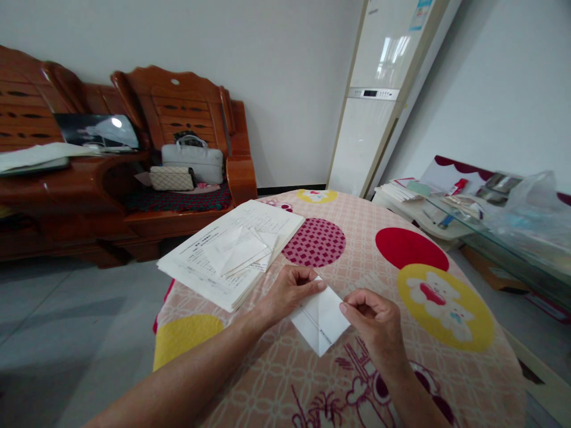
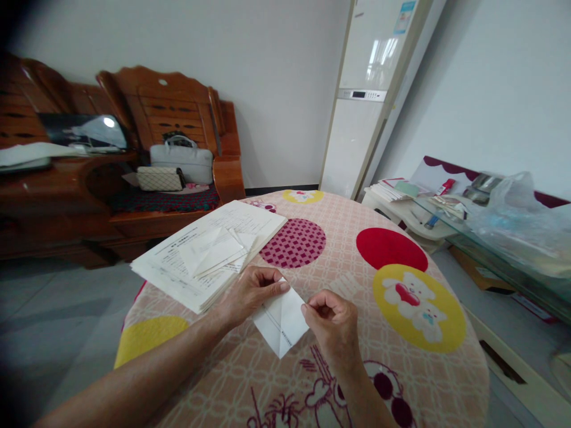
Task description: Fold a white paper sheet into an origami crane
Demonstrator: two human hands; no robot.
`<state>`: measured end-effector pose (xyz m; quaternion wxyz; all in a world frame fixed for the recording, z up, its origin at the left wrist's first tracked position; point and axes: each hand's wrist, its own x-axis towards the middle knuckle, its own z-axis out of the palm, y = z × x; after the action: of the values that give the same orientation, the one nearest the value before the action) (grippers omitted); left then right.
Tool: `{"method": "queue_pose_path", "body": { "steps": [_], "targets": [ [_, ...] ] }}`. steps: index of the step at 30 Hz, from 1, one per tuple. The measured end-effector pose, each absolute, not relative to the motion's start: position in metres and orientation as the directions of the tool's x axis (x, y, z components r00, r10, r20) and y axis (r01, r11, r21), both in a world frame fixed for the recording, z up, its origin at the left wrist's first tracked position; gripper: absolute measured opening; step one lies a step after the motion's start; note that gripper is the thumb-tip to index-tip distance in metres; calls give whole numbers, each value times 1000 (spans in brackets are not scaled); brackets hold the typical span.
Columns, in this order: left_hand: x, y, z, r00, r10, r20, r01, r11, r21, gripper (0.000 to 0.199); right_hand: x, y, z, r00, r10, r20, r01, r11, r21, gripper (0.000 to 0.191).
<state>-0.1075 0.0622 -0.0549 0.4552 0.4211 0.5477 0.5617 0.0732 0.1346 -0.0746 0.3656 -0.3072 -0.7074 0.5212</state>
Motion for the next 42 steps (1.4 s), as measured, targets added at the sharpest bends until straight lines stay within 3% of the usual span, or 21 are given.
{"method": "queue_pose_path", "body": {
  "steps": [5, 10, 16, 20, 22, 26, 33, 37, 42],
  "targets": [
    [-108, 69, -63, -260, 961, -92, -24, 89, 996, 35, 71, 142, -81, -521, 851, 64, 23, 89, -996, 16],
    [-118, 79, -85, -151, 964, -219, -183, 190, 964, 39, 73, 160, -95, -505, 862, -36, 48, -13, -999, 15],
    [-124, 78, -89, -139, 952, -271, -194, 242, 951, 45, 77, 170, -101, -492, 870, -42, 86, 1, -996, 15],
    [-126, 80, -94, -152, 968, -200, -120, 182, 976, 40, 77, 172, -103, -489, 869, -74, 107, -25, -994, 17],
    [-127, 82, -101, -187, 971, -148, -19, 147, 989, 35, 77, 174, -106, -490, 869, -72, 162, 9, -987, 16],
    [-127, 87, -112, -240, 971, -10, 310, 87, 947, 26, 73, 179, -113, -504, 861, 69, 313, 257, -914, 10],
    [-119, 84, -109, -126, 972, 197, 760, -33, 649, 22, 67, 180, -111, -528, 823, 211, 453, 483, -749, 9],
    [-119, 81, -108, 106, 946, 307, 805, -263, 532, 29, 66, 179, -110, -559, 808, 184, 477, 495, -726, 12],
    [-122, 79, -107, 355, 890, 286, 654, -456, 604, 33, 68, 181, -111, -593, 786, 173, 494, 525, -693, 16]
  ]
}}
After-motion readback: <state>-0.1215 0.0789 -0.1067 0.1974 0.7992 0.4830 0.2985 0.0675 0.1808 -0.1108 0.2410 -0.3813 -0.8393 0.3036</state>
